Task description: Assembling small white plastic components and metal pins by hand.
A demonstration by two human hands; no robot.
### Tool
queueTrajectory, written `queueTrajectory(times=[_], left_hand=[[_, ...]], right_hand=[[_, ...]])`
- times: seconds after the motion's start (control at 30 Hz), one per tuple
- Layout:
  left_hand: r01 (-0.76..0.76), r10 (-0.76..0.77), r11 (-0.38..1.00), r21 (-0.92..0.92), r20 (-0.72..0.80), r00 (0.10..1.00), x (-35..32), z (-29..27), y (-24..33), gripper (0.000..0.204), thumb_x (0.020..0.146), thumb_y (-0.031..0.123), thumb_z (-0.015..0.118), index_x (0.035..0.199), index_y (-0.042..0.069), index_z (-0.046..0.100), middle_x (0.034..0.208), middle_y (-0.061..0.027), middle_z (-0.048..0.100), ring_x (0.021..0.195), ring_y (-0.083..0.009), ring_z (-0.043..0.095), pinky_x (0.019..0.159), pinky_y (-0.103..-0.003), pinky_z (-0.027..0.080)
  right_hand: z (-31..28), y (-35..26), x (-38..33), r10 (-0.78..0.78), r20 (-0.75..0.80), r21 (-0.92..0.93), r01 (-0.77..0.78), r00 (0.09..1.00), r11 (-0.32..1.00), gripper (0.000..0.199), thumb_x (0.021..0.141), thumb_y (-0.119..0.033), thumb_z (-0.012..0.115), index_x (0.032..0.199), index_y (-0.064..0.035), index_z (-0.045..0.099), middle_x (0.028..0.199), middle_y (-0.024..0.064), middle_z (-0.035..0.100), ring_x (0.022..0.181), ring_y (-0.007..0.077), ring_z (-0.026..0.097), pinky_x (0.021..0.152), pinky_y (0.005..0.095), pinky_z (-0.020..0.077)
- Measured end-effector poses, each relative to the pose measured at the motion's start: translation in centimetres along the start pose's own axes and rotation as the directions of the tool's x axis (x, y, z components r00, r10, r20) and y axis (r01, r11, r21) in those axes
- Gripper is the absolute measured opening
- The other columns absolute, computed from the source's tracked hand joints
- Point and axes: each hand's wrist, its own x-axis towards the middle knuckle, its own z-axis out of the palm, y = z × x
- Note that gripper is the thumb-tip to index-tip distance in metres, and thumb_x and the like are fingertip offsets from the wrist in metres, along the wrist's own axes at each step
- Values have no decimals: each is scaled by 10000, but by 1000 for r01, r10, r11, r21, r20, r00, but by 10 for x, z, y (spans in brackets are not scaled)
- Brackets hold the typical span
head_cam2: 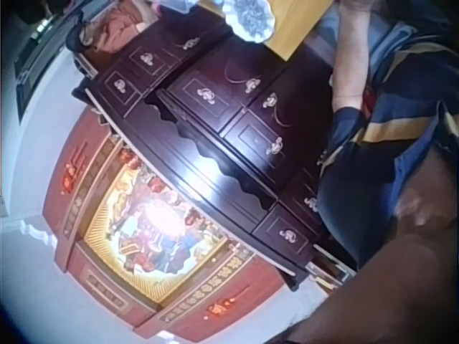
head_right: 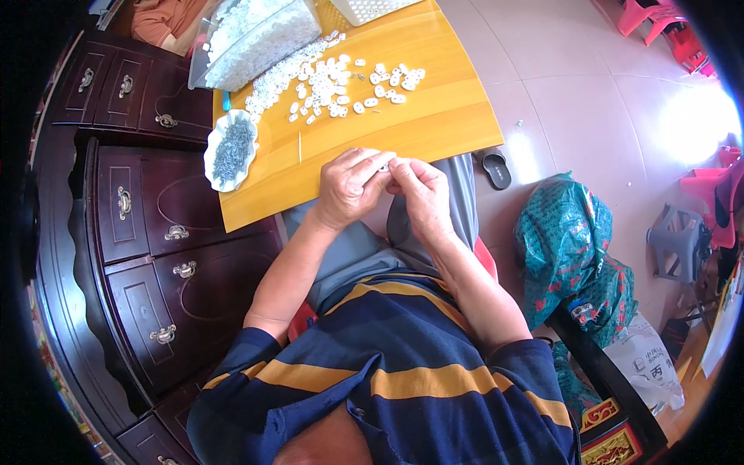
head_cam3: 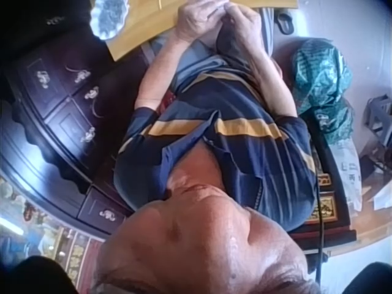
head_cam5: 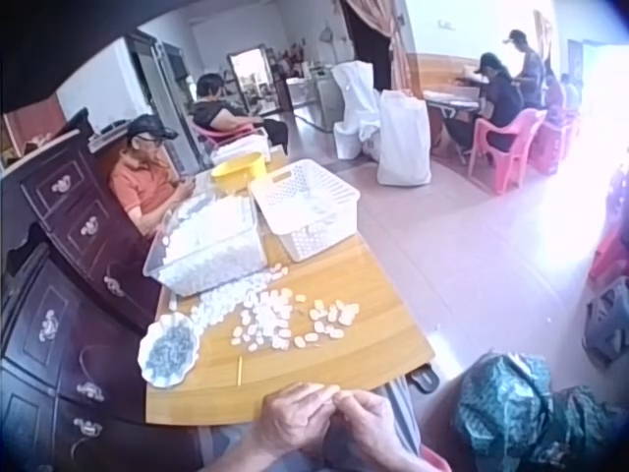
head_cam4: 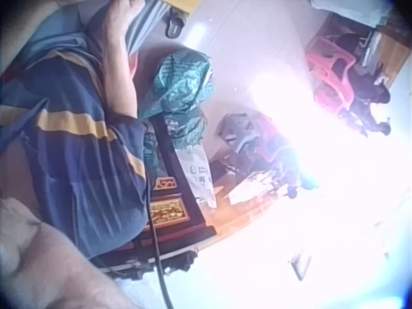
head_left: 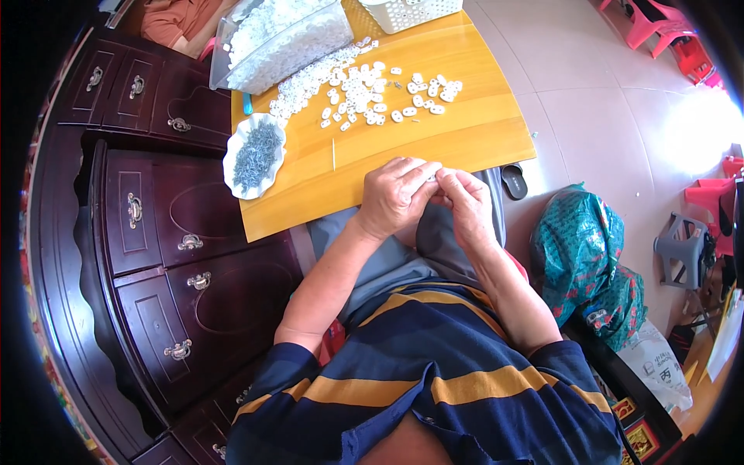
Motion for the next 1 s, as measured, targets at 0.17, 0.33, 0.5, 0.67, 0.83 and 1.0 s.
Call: queueTrajectory(times=[0.17, 0.33, 0.5, 0.67, 0.83, 1.0], left_hand=[[38, -38, 998, -40, 1, 999, -2, 3, -1, 222, 813, 89, 761, 1026, 34, 731, 903, -109, 714, 807, -296, 698, 697, -377, 572], [73, -73, 996, -55, -1, 997, -4, 4, -5, 223, 822, 95, 755, 1035, 37, 727, 919, -107, 715, 815, -293, 698, 702, -377, 572], [79, -82, 990, -114, -19, 996, -5, 5, -6, 193, 844, 105, 726, 1023, 33, 724, 935, -113, 722, 825, -302, 700, 717, -387, 571], [94, -92, 992, -88, 18, 996, -9, -9, -8, 316, 835, 202, 757, 1106, 47, 709, 970, -119, 707, 863, -310, 690, 748, -396, 569], [245, -238, 948, 203, -58, 970, -14, -27, -32, 428, 856, 262, 747, 1216, 55, 644, 1012, -129, 642, 923, -320, 658, 771, -429, 554], [382, -367, 881, 278, -107, 924, -22, -34, -60, 407, 856, 213, 729, 1229, 79, 637, 1039, -131, 619, 950, -333, 650, 798, -455, 550]], right_hand=[[-1, 0, 1, 0, 8, -2, 0, 1000, 1000, 229, 1017, -221, 632, 997, -14, 727, 874, 3, 697, 787, 69, 612, 751, 236, 507], [0, -4, 3, -4, 47, -26, 5, 999, 1000, 249, 1019, -244, 628, 985, -16, 723, 866, 3, 693, 776, 71, 612, 747, 234, 505], [-2, -4, 4, 13, 17, -98, -11, 1000, 995, 246, 1019, -244, 624, 960, -25, 719, 836, 6, 686, 753, 75, 609, 740, 226, 497], [5, -7, 3, -81, 28, -245, 85, 996, 966, 230, 1026, -195, 613, 981, 4, 719, 831, 8, 686, 746, 64, 584, 693, 215, 459], [-2, -29, 9, -130, 27, -495, 126, 991, 860, 281, 1039, -227, 583, 979, 10, 720, 847, 31, 717, 698, 78, 610, 664, 227, 488], [-14, -65, 28, -76, 77, -872, 104, 994, 478, 317, 945, -276, 621, 863, 12, 724, 718, 80, 702, 634, 140, 640, 620, 295, 515]])
